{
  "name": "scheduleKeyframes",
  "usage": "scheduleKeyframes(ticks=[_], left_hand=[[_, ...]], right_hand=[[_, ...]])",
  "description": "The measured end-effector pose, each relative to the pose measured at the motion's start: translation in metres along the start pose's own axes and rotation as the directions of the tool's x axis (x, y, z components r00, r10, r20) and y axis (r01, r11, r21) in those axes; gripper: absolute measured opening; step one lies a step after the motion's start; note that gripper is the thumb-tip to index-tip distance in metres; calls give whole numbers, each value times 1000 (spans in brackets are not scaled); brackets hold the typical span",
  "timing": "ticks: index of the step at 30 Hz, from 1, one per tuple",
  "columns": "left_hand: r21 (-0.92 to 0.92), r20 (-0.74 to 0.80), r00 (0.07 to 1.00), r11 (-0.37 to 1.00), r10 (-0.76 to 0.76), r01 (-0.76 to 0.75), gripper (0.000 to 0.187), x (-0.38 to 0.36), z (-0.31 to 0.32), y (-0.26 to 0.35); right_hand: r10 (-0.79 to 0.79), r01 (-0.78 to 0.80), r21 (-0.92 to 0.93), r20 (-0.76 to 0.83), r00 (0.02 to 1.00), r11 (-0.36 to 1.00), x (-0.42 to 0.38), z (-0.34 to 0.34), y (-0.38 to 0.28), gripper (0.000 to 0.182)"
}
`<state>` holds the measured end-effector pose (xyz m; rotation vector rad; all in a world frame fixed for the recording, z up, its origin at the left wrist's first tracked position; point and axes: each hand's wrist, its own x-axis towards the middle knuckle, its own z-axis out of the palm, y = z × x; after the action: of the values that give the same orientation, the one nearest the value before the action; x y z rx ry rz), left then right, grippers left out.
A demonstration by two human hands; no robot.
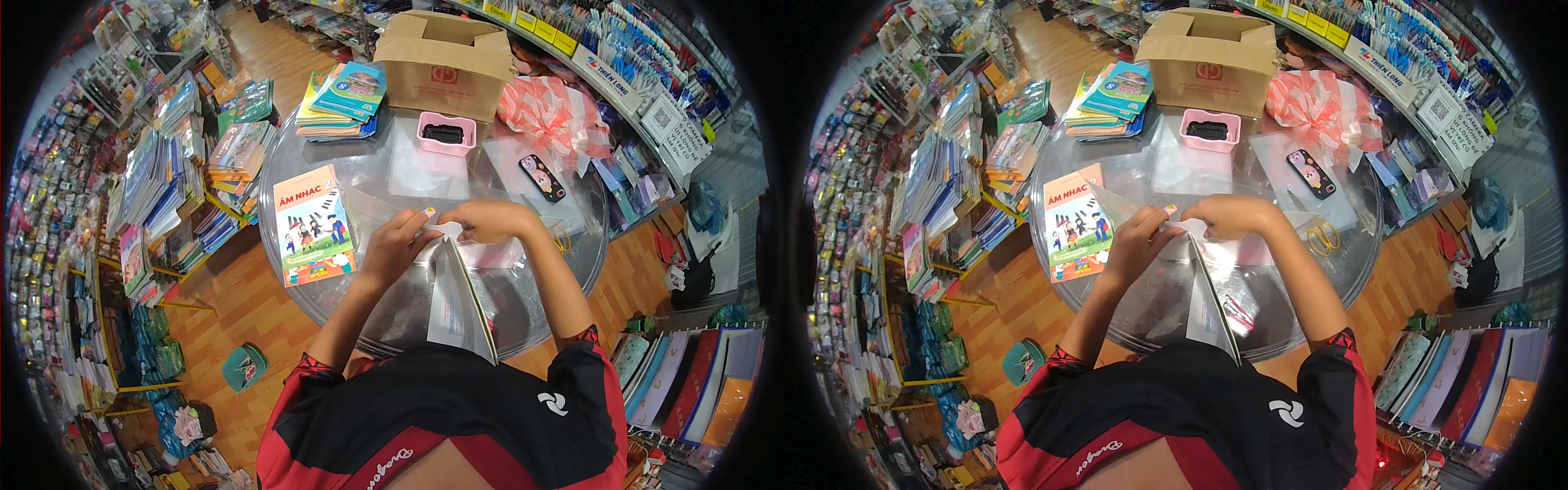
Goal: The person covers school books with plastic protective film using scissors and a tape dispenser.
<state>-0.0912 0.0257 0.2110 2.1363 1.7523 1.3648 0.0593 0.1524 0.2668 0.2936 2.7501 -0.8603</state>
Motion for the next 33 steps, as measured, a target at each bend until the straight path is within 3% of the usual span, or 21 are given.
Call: scheduleKeyframes(ticks=[6, 8, 12, 14, 16, 18, 20, 22, 23, 25, 26, 28, 29, 31, 33], left_hand=[[34, 14, 1000, 999, 12, -13, 31, 4, -2, 1], [31, 4, 1000, 999, 22, -22, 30, 5, -1, -1], [4, -50, 998, 999, 33, -33, 29, 8, 0, 0], [32, -61, 995, 996, 80, -78, 30, 11, 1, -2], [20, -60, 995, 997, 79, -78, 30, 11, 3, -5], [8, -55, 996, 998, 70, -69, 30, 11, 3, -6], [-2, -73, 995, 997, 72, -73, 30, 12, 3, -5], [-6, -67, 996, 998, 60, -61, 29, 14, 1, -2], [-13, -57, 997, 999, 50, -50, 29, 14, 0, -1], [-13, -60, 997, 999, 50, -51, 29, 14, 1, -1], [-14, -61, 997, 999, 51, -52, 29, 14, 1, -1], [-11, -70, 996, 998, 64, -65, 29, 13, 2, -2], [-8, -75, 994, 997, 77, -78, 30, 14, 2, -3], [-9, -83, 993, 996, 90, -91, 29, 14, 3, -5], [-12, -89, 991, 994, 103, -104, 29, 16, 4, -5]], right_hand=[[63, -64, 20, 42, 997, 998, 0, -5, -2, 45], [-18, 22, 46, -71, 997, 999, 1, 2, 7, 44], [55, -54, 13, -76, 996, 998, -7, -1, -11, 45], [-87, 71, -61, -305, 948, 996, -11, 3, -13, 45], [-4, -15, -56, -317, 949, 998, -21, -1, -32, 44], [-74, 27, -96, -524, 849, 995, -29, -3, -46, 42], [-125, 29, -175, -570, 812, 984, -37, -6, -54, 44], [-189, -143, -368, -727, 660, 919, -43, -9, -57, 48], [-191, -140, -370, -725, 661, 918, -44, -9, -54, 48], [-110, -274, -312, -817, 567, 909, -47, -7, -45, 56], [-112, -274, -316, -815, 568, 908, -49, -5, -40, 56], [152, -316, -91, -730, 666, 944, -53, -1, -33, 62], [149, -315, -95, -730, 667, 944, -54, 0, -32, 62], [367, -416, 64, -606, 705, 907, -55, 2, -31, 62], [360, -428, 31, -600, 715, 903, -55, 4, -29, 55]])
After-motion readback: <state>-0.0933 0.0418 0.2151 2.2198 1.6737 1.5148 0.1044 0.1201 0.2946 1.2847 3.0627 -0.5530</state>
